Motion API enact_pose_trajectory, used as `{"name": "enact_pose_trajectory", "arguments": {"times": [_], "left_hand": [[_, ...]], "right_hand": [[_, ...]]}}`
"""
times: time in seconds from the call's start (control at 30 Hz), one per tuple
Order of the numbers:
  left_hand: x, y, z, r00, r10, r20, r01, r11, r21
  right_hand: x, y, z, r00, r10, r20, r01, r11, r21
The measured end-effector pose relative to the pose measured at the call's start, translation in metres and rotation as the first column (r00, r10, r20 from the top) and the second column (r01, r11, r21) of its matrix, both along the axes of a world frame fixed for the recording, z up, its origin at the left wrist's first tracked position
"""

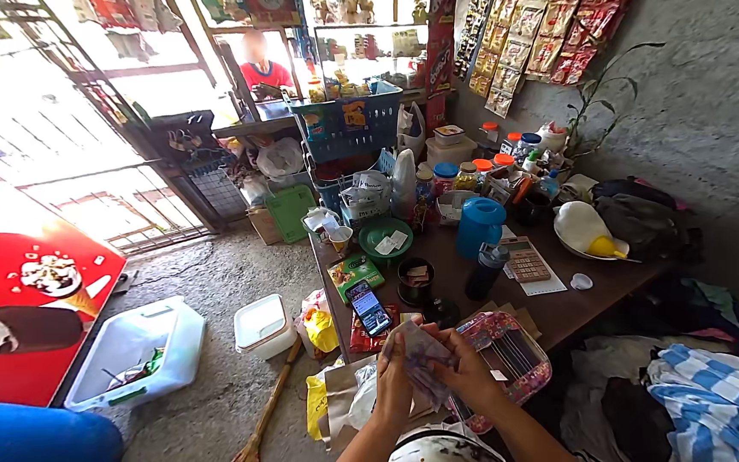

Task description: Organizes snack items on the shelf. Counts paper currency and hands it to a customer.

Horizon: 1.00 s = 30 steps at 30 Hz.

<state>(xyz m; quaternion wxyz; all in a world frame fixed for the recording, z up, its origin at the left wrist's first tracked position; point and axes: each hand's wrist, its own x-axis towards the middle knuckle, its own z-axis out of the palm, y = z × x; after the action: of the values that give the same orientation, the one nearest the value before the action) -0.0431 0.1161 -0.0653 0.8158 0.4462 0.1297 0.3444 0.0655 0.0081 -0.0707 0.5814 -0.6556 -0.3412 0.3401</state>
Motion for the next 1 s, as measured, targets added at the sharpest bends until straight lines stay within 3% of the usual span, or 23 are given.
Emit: {"name": "enact_pose_trajectory", "arguments": {"times": [0.2, 0.5, 0.73, 0.8, 0.87, 0.93, 1.0], "left_hand": [[-0.002, 0.005, 0.001, 0.995, 0.03, 0.096, -0.025, 0.998, -0.05], [-0.007, 0.011, 0.009, 0.99, -0.001, 0.144, 0.044, 0.954, -0.296], [-0.006, 0.011, 0.008, 0.991, 0.076, 0.111, -0.038, 0.949, -0.312], [-0.005, 0.013, 0.008, 0.988, 0.092, 0.121, -0.048, 0.945, -0.322], [-0.005, 0.014, 0.009, 0.986, 0.101, 0.129, -0.05, 0.935, -0.352], [-0.005, 0.015, 0.012, 0.984, 0.113, 0.136, -0.053, 0.923, -0.381], [-0.005, 0.017, 0.015, 0.984, 0.122, 0.131, -0.059, 0.913, -0.403]], "right_hand": [[0.0, -0.008, -0.007, 0.999, -0.001, 0.038, 0.0, 1.0, 0.017], [-0.01, -0.01, -0.017, 0.989, -0.131, -0.072, 0.139, 0.982, 0.131], [-0.018, -0.006, -0.037, 0.955, -0.293, 0.044, 0.285, 0.95, 0.126], [-0.02, -0.005, -0.036, 0.959, -0.28, -0.044, 0.284, 0.949, 0.137], [-0.022, -0.005, -0.029, 0.948, -0.175, -0.265, 0.21, 0.972, 0.109], [-0.022, -0.007, -0.022, 0.865, -0.038, -0.501, 0.084, 0.994, 0.07], [-0.024, -0.01, -0.017, 0.785, 0.082, -0.614, -0.038, 0.996, 0.085]]}}
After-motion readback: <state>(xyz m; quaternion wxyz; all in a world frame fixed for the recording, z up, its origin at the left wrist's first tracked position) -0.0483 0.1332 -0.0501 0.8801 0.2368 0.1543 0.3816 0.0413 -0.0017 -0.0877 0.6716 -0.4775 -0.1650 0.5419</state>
